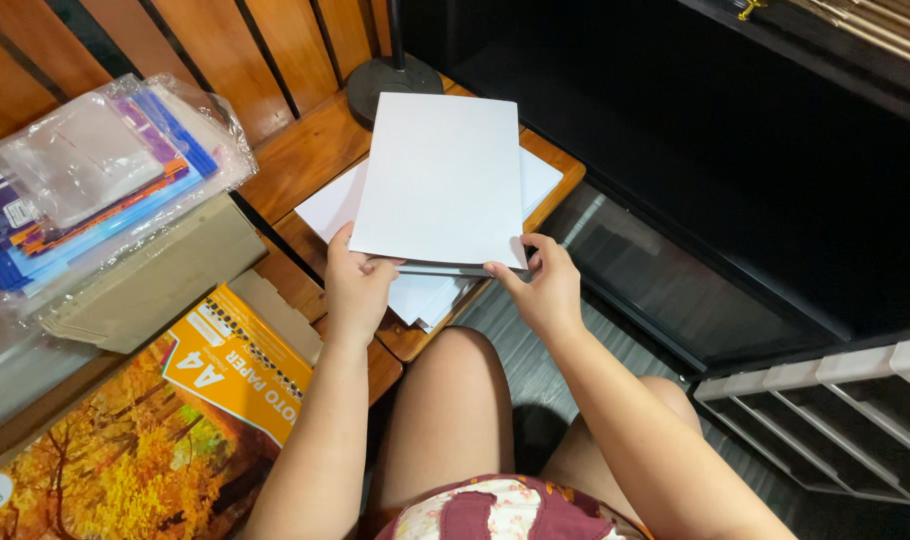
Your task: The person repeatedly picks up small stacks of white paper from a wooden bench and places them onto a larger stack on a black shelf. The person handles the papers by hand, moving them between the bench and the shelf in a repetitive cycle.
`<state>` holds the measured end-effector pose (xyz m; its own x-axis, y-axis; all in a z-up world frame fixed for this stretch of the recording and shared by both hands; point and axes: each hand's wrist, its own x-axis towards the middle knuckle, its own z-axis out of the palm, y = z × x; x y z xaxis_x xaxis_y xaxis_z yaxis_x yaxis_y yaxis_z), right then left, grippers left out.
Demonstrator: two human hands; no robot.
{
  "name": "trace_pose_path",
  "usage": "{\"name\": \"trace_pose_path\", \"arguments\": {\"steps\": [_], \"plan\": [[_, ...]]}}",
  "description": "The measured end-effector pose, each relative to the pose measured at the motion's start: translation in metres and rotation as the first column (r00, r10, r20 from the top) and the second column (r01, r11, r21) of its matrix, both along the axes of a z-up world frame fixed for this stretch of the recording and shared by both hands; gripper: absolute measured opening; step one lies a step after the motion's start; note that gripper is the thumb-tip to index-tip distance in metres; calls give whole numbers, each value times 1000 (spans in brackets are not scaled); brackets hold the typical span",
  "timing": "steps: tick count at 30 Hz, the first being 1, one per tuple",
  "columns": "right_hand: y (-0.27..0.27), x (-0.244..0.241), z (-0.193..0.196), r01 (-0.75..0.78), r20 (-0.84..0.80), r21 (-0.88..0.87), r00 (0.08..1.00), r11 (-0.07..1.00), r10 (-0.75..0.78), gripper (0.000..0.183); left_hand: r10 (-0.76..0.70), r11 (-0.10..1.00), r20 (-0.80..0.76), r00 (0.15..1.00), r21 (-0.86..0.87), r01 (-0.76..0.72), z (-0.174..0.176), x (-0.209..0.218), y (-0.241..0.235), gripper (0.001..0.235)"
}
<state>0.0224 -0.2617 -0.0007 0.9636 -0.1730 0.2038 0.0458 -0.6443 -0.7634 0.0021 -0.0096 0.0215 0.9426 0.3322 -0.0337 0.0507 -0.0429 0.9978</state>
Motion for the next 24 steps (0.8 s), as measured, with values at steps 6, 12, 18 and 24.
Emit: {"name": "trace_pose_path", "arguments": {"steps": [6,12,18,24], "plan": [[-5,7,17,61,-222,407,974,912,35,89,55,968,-75,996,-242,-72,11,-1,-3,77],[1,11,29,95,-249,791,952,605,176,62,44,979,-106,993,-195,-64,14,9,0,68],[4,14,21,-1,-208,752,948,659,239,64,60,994,-142,988,-81,-72,19,3,-6,66],[7,13,15,-31,-169,712,962,701,215,61,59,997,-119,991,-42,-64,19,-1,-8,65]]}}
